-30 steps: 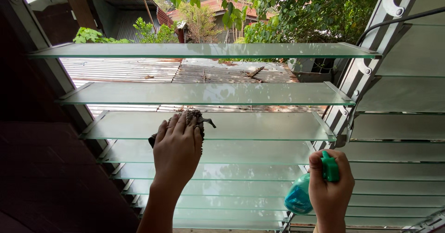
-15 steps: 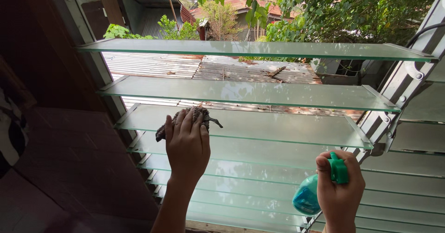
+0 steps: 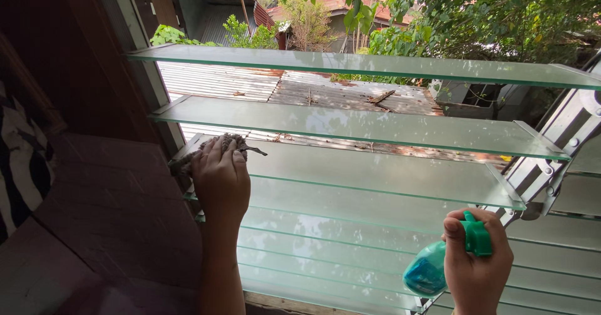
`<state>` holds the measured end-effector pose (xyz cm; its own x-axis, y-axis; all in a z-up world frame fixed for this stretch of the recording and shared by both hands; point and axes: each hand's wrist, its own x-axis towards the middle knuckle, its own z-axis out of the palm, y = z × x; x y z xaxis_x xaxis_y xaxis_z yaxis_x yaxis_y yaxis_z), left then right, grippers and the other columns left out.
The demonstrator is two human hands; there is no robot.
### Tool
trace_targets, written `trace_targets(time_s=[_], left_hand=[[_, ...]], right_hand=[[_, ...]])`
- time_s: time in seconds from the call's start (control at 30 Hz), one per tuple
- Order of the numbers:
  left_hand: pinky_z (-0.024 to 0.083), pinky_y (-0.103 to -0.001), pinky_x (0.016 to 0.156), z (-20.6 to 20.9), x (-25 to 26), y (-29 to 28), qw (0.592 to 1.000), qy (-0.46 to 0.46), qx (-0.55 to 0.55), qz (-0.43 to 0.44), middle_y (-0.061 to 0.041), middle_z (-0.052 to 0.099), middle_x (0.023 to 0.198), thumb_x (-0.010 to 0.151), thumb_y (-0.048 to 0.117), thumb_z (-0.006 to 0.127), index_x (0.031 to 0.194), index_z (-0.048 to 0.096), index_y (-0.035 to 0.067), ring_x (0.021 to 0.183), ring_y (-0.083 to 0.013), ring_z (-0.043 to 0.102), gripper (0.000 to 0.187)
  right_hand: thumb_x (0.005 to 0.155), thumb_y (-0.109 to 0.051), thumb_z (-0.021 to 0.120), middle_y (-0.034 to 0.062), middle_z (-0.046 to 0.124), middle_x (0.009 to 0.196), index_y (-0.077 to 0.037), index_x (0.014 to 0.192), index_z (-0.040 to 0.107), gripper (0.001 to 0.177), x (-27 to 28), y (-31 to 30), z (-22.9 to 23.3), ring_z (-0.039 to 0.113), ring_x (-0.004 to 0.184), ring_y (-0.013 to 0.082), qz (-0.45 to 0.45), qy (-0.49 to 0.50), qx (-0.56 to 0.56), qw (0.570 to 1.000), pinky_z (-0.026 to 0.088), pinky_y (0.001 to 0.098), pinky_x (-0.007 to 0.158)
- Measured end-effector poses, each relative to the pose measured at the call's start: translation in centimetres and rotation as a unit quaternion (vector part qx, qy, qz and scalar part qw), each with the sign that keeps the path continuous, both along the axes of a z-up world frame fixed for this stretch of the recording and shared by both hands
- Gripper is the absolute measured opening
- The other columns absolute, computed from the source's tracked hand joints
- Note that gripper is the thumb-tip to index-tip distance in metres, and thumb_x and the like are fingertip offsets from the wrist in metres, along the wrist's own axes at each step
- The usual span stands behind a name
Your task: The person cleans horizontal glass shelves by spraying cleaning solution and wiping with a cloth. They work systematically from lower to upper shelves, repeatedly spraying and wiping each surface.
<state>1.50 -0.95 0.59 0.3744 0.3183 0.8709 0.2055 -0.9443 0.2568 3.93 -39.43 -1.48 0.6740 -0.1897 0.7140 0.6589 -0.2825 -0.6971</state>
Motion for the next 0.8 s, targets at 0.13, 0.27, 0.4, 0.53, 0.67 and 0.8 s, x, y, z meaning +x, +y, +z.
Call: trace_targets(time_s=[0.13, 0.27, 0.4, 0.53, 0.67, 0.8], left_hand=[[0.033, -0.050, 0.117, 0.1, -1.4, 3.0, 0.996, 0.022, -0.067, -0.059, -0.023, 0.068, 0.128, 0.108, 0.025, 0.037, 0.128, 0.072, 0.003, 0.133, -0.0362, 0.057, 0.046], [0.034, -0.049, 0.118, 1.6, -0.5, 6.6, 0.996, 0.067, -0.050, -0.026, -0.022, 0.067, 0.132, 0.107, 0.026, 0.038, 0.130, 0.071, 0.002, 0.132, -0.0380, 0.056, 0.046], [0.033, -0.048, 0.118, 0.5, 0.4, 6.2, 0.993, 0.115, 0.013, -0.029, -0.019, 0.064, 0.138, 0.104, 0.034, 0.040, 0.129, 0.070, 0.004, 0.136, -0.0358, 0.053, 0.049], [0.030, -0.047, 0.113, 2.2, 1.1, 7.9, 0.964, 0.214, -0.107, -0.112, -0.014, 0.057, 0.143, 0.102, 0.036, 0.036, 0.133, 0.067, 0.011, 0.139, -0.0333, 0.044, 0.050], [0.030, -0.045, 0.117, 4.9, 3.5, 7.4, 0.940, 0.319, -0.111, -0.056, -0.011, 0.060, 0.139, 0.103, 0.034, 0.033, 0.131, 0.068, 0.013, 0.136, -0.0310, 0.048, 0.049], [0.035, -0.041, 0.119, 4.5, 6.2, -0.3, 0.926, 0.364, -0.032, -0.093, -0.010, 0.065, 0.138, 0.104, 0.029, 0.034, 0.129, 0.068, 0.012, 0.134, -0.0301, 0.054, 0.046]], right_hand=[[0.101, -0.028, 0.074, 0.0030, 0.064, 0.094, -0.004, 0.108, 0.063, 0.027, 0.0, 0.5, 0.6, 0.061, 0.075, 0.0101, 0.016, -0.030, -0.005, 0.999, 0.050, 0.0243, 0.076], [0.099, -0.028, 0.077, 0.0028, 0.064, 0.098, -0.003, 0.106, 0.062, 0.030, 0.4, 0.8, 0.8, 0.061, 0.085, 0.0103, 0.000, -0.073, -0.036, 0.997, 0.049, 0.0236, 0.083], [0.093, -0.030, 0.079, 0.0025, 0.064, 0.097, -0.005, 0.109, 0.062, 0.035, 0.3, 1.0, 0.3, 0.062, 0.084, 0.0097, 0.023, -0.046, -0.025, 0.998, 0.050, 0.0247, 0.083], [0.090, -0.031, 0.079, 0.0021, 0.065, 0.100, -0.005, 0.107, 0.063, 0.035, 0.3, 0.8, 0.2, 0.064, 0.087, 0.0109, 0.018, -0.024, -0.033, 0.999, 0.051, 0.0247, 0.080], [0.092, -0.032, 0.078, 0.0017, 0.065, 0.102, -0.005, 0.109, 0.062, 0.035, 0.3, -0.2, -0.1, 0.063, 0.088, 0.0107, 0.013, -0.039, -0.027, 0.999, 0.051, 0.0247, 0.083], [0.093, -0.030, 0.078, 0.0021, 0.065, 0.098, -0.005, 0.109, 0.063, 0.034, 0.4, -0.9, -0.5, 0.062, 0.090, 0.0106, 0.024, -0.045, -0.020, 0.999, 0.050, 0.0247, 0.085]])
